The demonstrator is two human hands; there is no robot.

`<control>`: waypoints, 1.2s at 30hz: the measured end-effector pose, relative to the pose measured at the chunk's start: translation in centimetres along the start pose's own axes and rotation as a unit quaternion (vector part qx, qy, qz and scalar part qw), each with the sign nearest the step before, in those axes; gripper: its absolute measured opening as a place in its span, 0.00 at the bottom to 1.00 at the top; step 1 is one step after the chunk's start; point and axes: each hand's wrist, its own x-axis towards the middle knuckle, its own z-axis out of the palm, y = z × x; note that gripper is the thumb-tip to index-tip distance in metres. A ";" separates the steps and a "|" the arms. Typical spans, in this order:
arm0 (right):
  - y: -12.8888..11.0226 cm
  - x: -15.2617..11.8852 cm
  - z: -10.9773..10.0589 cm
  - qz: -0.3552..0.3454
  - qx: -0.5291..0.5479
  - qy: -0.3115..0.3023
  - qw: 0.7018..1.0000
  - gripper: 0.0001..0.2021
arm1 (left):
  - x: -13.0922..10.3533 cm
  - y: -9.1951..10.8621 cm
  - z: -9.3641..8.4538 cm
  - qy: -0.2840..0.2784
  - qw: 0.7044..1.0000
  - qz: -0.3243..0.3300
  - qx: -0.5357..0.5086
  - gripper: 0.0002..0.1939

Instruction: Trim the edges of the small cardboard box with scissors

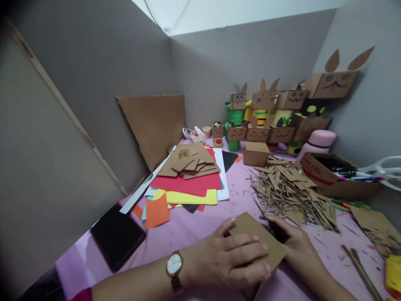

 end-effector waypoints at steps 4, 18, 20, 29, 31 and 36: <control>0.7 -0.4 -0.1 -0.027 -0.011 -0.008 1.000 0.19 | 0.1 0.2 0.0 -0.010 0.999 0.024 0.024 0.17; 0.7 -0.7 -0.3 -0.011 -0.008 -0.031 0.999 0.18 | -0.2 1.0 0.9 0.032 0.999 0.023 0.004 0.18; 0.3 -0.8 -0.2 -0.007 -0.009 -0.037 0.999 0.18 | -0.2 1.1 0.9 0.037 0.999 0.025 0.007 0.18; -0.6 -0.4 -0.1 0.093 0.090 -0.039 0.991 0.16 | -0.4 1.0 0.6 0.047 0.998 0.001 -0.034 0.15; -1.2 -0.3 0.0 0.103 0.105 -0.024 0.989 0.17 | -0.4 0.7 0.4 0.060 0.994 -0.041 -0.081 0.13; -3.8 1.1 -0.1 0.115 0.156 0.012 0.981 0.27 | -0.5 -0.6 0.5 0.089 0.879 -0.286 -0.371 0.51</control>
